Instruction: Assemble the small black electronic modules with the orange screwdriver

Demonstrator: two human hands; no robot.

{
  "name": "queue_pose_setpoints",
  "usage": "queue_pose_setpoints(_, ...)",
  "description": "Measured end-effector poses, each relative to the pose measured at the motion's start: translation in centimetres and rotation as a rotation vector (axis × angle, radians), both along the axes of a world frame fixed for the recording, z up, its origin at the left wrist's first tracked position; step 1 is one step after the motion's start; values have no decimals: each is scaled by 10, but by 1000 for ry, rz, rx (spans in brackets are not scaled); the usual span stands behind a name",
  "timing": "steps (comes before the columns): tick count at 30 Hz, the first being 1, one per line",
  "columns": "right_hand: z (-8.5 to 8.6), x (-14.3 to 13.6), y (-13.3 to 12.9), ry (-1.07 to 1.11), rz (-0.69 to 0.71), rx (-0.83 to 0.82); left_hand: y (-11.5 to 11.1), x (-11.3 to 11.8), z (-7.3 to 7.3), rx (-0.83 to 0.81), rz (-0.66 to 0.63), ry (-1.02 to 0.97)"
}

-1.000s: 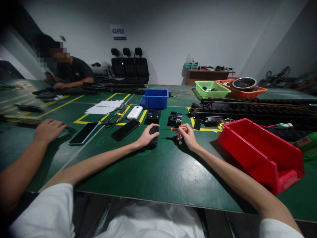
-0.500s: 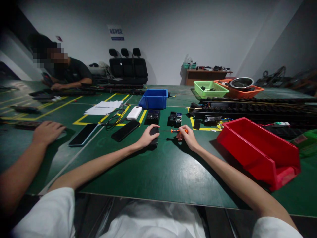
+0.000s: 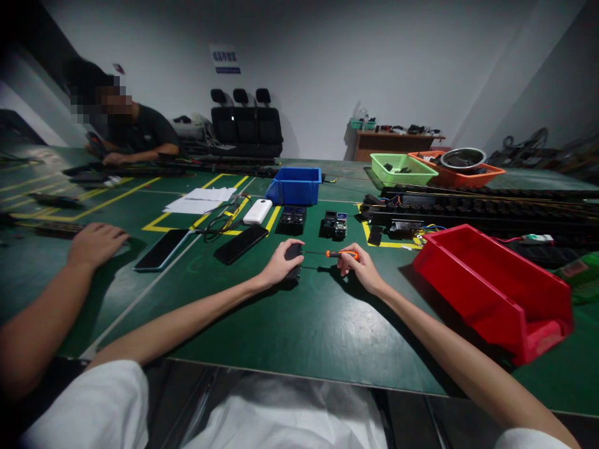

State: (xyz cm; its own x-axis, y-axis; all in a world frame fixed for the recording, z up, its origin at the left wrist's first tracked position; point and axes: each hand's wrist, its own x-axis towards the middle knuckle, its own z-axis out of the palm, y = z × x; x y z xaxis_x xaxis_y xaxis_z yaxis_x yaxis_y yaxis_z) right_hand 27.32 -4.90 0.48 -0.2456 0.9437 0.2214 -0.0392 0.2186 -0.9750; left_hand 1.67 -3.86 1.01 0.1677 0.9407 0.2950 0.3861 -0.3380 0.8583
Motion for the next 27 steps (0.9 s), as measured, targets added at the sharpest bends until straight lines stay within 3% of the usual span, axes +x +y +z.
queue_pose_setpoints(7,1,-1,-1,-72,-1,-20,-4,-3,1,21,-13,18)
queue_pose_setpoints(13,-4,4,3,8,-3,-48,-1,-4,-2,39,-24,42)
queue_pose_setpoints(27,-1,3,3,-58,-10,46,3,-6,-4,49,-31,83)
